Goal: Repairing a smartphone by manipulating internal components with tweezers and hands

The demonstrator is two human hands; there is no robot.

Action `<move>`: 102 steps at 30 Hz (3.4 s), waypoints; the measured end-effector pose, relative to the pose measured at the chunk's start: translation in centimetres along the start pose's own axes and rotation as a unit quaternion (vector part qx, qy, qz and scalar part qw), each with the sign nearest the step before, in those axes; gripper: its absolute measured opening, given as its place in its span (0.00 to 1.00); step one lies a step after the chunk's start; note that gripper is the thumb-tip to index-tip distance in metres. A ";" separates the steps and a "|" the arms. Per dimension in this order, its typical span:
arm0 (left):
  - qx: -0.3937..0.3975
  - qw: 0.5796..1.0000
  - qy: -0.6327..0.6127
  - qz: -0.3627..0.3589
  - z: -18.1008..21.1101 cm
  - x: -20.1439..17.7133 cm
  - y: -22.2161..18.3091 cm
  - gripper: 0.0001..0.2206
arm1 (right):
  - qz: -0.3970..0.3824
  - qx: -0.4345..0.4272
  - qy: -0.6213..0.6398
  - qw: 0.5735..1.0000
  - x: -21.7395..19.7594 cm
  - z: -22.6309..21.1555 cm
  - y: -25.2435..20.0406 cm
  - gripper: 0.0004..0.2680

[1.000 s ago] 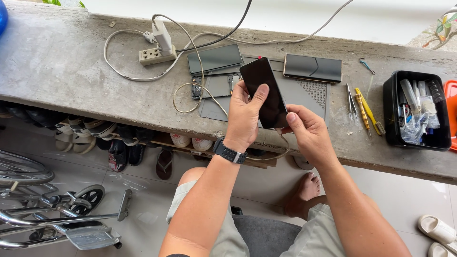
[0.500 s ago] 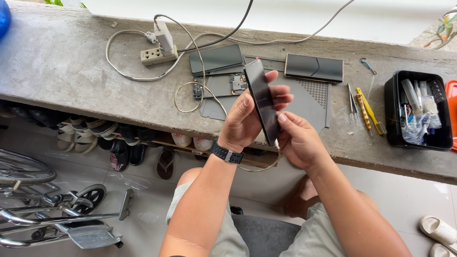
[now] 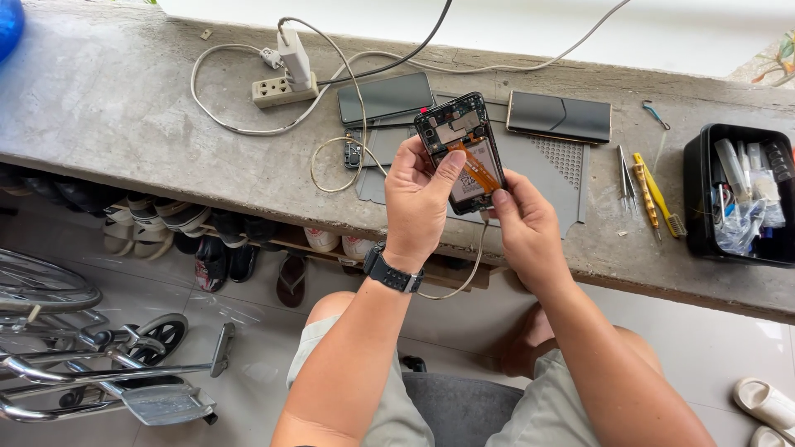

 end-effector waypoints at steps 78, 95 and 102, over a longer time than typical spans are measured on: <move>0.003 0.968 0.251 0.000 18.9 -1.9 4.1 0.14 | -0.001 0.309 0.428 0.850 -5.2 -4.8 -9.6 0.20; -0.239 0.905 0.335 -0.107 -1.6 -3.5 -3.7 0.25 | -0.057 0.212 0.668 0.711 -17.1 -2.1 -17.2 0.25; -0.239 0.950 0.197 -0.027 4.9 -6.2 -8.1 0.46 | -0.029 0.235 0.617 0.750 -17.1 -1.3 -15.6 0.26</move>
Point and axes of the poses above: each hand's wrist, its own y-axis towards the middle knuckle, its own x-axis out of the palm, z = x × y, the point moved 2 cm from there along y, towards the middle knuckle, and after that the axes turned 13 degrees about z, right-handed, at the moved point
